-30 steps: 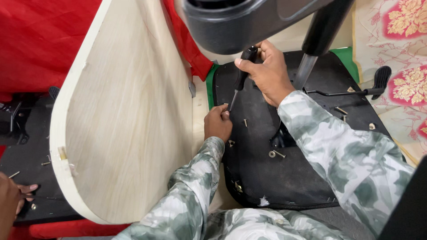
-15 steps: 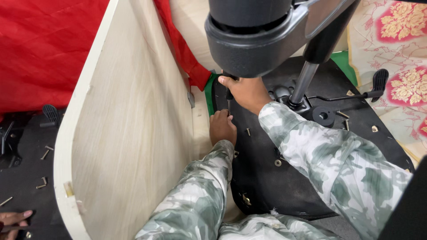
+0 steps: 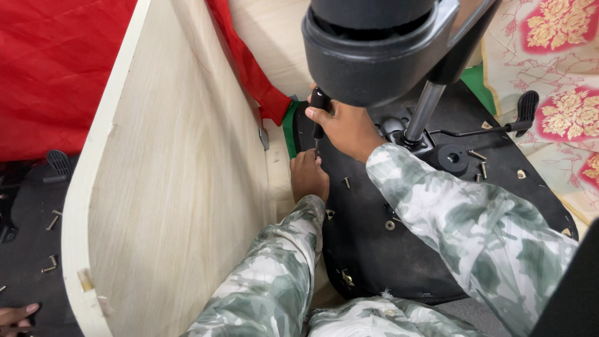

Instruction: The person uses a screwdriver to fasten screws into the underside of an office chair seat, securing the seat to the central gas-lift mechanism. The person works on multiple screw holes around the seat base.

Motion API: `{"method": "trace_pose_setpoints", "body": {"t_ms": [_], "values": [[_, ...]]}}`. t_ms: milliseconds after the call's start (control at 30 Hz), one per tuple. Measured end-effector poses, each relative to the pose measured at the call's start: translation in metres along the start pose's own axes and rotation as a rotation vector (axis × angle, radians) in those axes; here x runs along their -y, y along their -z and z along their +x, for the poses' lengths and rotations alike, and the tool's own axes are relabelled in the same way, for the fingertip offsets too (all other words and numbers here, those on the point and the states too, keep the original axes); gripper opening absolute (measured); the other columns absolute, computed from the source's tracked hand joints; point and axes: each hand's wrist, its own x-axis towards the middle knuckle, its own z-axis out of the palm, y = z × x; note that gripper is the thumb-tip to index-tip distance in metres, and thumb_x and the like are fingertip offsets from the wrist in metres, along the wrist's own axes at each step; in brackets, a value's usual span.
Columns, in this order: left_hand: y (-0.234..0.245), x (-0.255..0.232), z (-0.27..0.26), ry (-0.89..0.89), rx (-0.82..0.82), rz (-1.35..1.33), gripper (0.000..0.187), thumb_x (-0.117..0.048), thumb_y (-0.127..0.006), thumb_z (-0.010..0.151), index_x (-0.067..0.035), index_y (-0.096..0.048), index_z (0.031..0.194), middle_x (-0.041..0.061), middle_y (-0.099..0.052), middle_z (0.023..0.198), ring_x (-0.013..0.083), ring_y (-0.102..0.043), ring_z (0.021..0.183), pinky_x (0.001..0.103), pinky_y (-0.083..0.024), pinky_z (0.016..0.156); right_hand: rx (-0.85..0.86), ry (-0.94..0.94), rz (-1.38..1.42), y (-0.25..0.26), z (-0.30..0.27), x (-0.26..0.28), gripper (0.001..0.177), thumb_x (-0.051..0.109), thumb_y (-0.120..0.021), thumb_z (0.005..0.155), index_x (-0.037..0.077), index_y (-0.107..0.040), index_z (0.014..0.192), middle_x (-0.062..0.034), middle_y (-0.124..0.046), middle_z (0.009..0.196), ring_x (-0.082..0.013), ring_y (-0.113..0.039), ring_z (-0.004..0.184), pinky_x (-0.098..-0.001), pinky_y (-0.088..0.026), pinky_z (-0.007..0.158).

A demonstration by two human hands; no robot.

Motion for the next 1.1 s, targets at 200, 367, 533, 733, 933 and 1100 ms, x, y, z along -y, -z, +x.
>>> {"method": "trace_pose_setpoints", "body": {"t_ms": [200,367,533,733,933,1100], "values": [[0.014,-0.041,-0.009,-0.109,-0.038,-0.021,0.014,-0.013,-0.065,0.092,-0.010,-0.069,0.106,0.004,-0.072,0.098,0.0278,-0.064,0.097,0.044,-0.048,0.087,-0.227,0.241,0.085,0.024,-0.059,0.014,0.054,-0.004,-0.067,0.095,-0.005,-0.034,0.137,-0.0135,-0.064,0.117,-0.0180,-0.069,0.107,-0.0299,-0.059,0.093],[0.023,-0.094,-0.013,-0.272,-0.018,-0.196,0.016,-0.013,-0.065,0.095,-0.009,-0.067,0.110,0.005,-0.071,0.102,0.0265,-0.065,0.100,0.042,-0.048,0.088,-0.369,0.470,-0.151,0.055,-0.092,0.041,0.099,-0.011,-0.071,0.113,0.019,0.007,0.165,-0.0130,-0.062,0.115,-0.0170,-0.069,0.102,-0.0259,-0.060,0.092],[0.032,-0.118,0.003,-0.341,-0.042,-0.186,0.013,-0.013,-0.066,0.096,-0.009,-0.068,0.109,0.003,-0.071,0.098,0.0250,-0.064,0.098,0.041,-0.047,0.087,-0.400,0.560,-0.261,0.068,-0.088,0.066,0.101,-0.009,-0.070,0.119,0.031,0.008,0.167,-0.0135,-0.065,0.122,-0.0174,-0.071,0.105,-0.0259,-0.062,0.096],[0.039,-0.110,0.010,-0.314,-0.127,-0.165,0.014,-0.012,-0.065,0.096,-0.009,-0.068,0.109,0.004,-0.072,0.099,0.0253,-0.064,0.098,0.041,-0.047,0.087,-0.291,0.571,-0.348,0.074,-0.074,0.080,0.093,-0.006,-0.069,0.112,0.021,0.001,0.167,-0.0121,-0.067,0.117,-0.0173,-0.072,0.102,-0.0259,-0.063,0.091],[0.029,-0.076,0.012,-0.128,-0.153,-0.113,0.011,-0.014,-0.067,0.094,-0.010,-0.070,0.104,0.005,-0.073,0.099,0.0266,-0.066,0.099,0.043,-0.049,0.087,-0.217,0.483,-0.035,0.036,-0.061,0.058,0.075,-0.002,-0.069,0.109,0.008,-0.014,0.159,-0.0113,-0.065,0.126,-0.0167,-0.071,0.112,-0.0278,-0.062,0.098],[0.020,-0.031,-0.002,0.094,0.018,-0.010,0.015,-0.014,-0.064,0.094,-0.009,-0.071,0.106,0.008,-0.073,0.104,0.0320,-0.063,0.103,0.046,-0.050,0.088,-0.114,0.276,0.005,0.003,-0.043,0.030,0.045,0.001,-0.071,0.100,0.004,-0.044,0.137,-0.0125,-0.068,0.125,-0.0160,-0.070,0.108,-0.0293,-0.060,0.089]]}}
